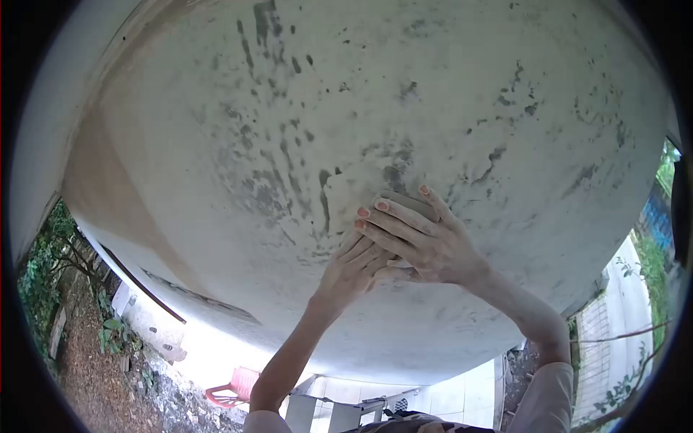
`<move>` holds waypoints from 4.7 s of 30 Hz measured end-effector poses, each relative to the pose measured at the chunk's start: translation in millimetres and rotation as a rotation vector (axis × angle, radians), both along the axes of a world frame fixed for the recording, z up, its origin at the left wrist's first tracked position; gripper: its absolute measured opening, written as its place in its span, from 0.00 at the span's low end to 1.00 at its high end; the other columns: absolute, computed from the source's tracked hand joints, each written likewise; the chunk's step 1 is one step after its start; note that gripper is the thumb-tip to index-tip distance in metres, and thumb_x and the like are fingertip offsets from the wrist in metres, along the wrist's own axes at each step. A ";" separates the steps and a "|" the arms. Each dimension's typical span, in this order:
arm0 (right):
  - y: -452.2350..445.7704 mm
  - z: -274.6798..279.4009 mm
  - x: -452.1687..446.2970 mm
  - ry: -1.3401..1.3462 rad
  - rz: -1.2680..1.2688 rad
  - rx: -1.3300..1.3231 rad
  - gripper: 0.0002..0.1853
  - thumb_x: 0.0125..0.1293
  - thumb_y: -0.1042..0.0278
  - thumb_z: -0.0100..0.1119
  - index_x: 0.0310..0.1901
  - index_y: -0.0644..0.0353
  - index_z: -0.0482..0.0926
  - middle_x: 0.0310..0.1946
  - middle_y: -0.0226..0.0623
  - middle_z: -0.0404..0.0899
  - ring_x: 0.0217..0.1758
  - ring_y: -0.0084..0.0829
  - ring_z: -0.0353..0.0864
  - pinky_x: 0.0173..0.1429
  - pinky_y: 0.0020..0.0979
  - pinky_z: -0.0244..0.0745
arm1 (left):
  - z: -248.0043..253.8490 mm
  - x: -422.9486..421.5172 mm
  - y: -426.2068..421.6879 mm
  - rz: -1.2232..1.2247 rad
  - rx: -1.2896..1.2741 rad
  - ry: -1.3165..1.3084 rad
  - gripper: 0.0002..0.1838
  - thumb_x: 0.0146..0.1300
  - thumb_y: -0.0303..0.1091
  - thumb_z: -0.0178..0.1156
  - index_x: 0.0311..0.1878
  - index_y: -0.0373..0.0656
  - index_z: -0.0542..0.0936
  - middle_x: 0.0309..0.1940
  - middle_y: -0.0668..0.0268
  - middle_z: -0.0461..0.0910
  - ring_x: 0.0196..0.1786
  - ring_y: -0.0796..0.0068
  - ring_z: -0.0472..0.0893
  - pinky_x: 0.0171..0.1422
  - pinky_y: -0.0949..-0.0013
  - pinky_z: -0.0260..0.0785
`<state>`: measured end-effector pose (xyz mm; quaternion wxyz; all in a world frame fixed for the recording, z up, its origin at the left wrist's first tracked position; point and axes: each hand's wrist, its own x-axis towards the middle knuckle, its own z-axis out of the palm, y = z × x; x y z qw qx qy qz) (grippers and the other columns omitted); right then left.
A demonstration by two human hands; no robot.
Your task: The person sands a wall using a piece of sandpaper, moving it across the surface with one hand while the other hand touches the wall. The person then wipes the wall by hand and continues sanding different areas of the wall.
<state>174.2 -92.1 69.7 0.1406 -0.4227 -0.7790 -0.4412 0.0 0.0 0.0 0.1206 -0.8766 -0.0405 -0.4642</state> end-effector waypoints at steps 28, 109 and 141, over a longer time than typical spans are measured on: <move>-43.6 -56.7 101.4 0.542 -0.315 0.574 0.23 0.76 0.48 0.33 0.67 0.36 0.69 0.76 0.45 0.46 0.79 0.49 0.42 0.77 0.61 0.33 | -46.0 -8.1 -24.7 0.573 -0.376 -0.167 0.41 0.67 0.51 0.56 0.76 0.46 0.50 0.77 0.52 0.40 0.79 0.48 0.37 0.79 0.42 0.31; -62.2 -180.8 38.0 0.980 -0.435 0.344 0.27 0.71 0.60 0.50 0.71 0.43 0.63 0.76 0.56 0.39 0.78 0.62 0.34 0.74 0.66 0.35 | -79.6 25.4 -56.4 0.569 -0.585 -0.308 0.53 0.59 0.56 0.64 0.77 0.46 0.43 0.77 0.52 0.32 0.79 0.49 0.31 0.79 0.41 0.28; -45.1 -192.3 18.2 0.910 -0.415 0.341 0.23 0.76 0.57 0.40 0.71 0.43 0.63 0.76 0.56 0.38 0.78 0.61 0.34 0.74 0.65 0.35 | -89.6 30.7 -56.8 0.551 -0.611 -0.343 0.53 0.59 0.59 0.62 0.77 0.49 0.42 0.78 0.54 0.32 0.79 0.51 0.29 0.79 0.42 0.26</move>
